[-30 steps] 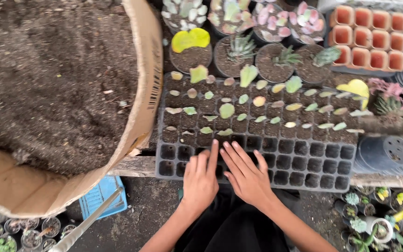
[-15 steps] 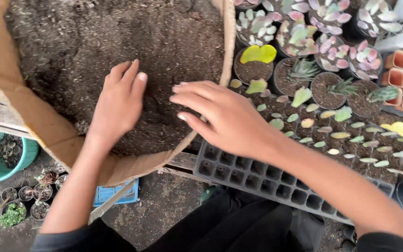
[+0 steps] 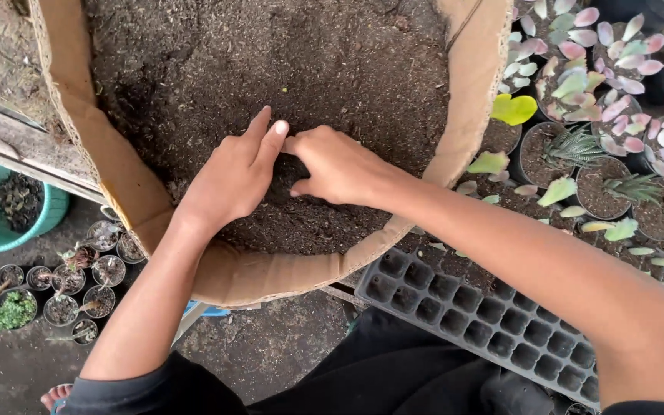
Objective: The person places succulent leaves into a multi-cell planting tray filled with soil. They repeatedly reach into a large bag to scoop soil and fill the empty cells in the tray, then press the leaves into the soil.
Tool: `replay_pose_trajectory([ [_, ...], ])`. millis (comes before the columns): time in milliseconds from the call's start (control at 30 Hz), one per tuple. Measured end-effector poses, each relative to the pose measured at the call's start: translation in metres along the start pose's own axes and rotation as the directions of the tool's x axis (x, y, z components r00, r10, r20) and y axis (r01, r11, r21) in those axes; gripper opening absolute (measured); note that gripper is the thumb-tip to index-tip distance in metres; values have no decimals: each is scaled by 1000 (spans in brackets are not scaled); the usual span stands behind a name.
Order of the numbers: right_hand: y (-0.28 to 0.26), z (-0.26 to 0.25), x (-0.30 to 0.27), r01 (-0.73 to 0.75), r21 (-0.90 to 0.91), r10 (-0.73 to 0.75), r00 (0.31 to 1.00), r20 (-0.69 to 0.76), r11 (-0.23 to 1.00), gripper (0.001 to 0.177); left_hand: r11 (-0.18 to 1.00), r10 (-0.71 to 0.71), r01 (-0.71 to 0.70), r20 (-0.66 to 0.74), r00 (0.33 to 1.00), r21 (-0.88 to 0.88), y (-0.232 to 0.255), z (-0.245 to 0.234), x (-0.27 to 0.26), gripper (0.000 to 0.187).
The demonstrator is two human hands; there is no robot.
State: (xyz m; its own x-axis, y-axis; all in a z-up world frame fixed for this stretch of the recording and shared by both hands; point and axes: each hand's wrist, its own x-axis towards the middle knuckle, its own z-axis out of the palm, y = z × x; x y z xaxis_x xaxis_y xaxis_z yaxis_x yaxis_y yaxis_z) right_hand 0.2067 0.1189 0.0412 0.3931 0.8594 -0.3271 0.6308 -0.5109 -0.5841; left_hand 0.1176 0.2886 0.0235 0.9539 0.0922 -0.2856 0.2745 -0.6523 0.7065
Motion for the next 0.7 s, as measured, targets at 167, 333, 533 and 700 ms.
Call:
replay_pose_trajectory([
  [167,-4,-4,-8,74,-19,-74,997,-2,997,55,997,-25,21,-43,999,-76,11,-1,-9,78],
  [333,8,14,-2,149,-108,-152,988,-25,983,40,998,-48,51,-112,993,23,24,0,-15,76],
  [533,14,15,-1,165,-126,-174,982,-73,978,24,990,-6,33,-193,981,140,25,0,-16,75],
  [700,16,13,1,156,-139,-174,976,-129,978,13,937,57,25,-223,973,348,17,10,-13,73],
])
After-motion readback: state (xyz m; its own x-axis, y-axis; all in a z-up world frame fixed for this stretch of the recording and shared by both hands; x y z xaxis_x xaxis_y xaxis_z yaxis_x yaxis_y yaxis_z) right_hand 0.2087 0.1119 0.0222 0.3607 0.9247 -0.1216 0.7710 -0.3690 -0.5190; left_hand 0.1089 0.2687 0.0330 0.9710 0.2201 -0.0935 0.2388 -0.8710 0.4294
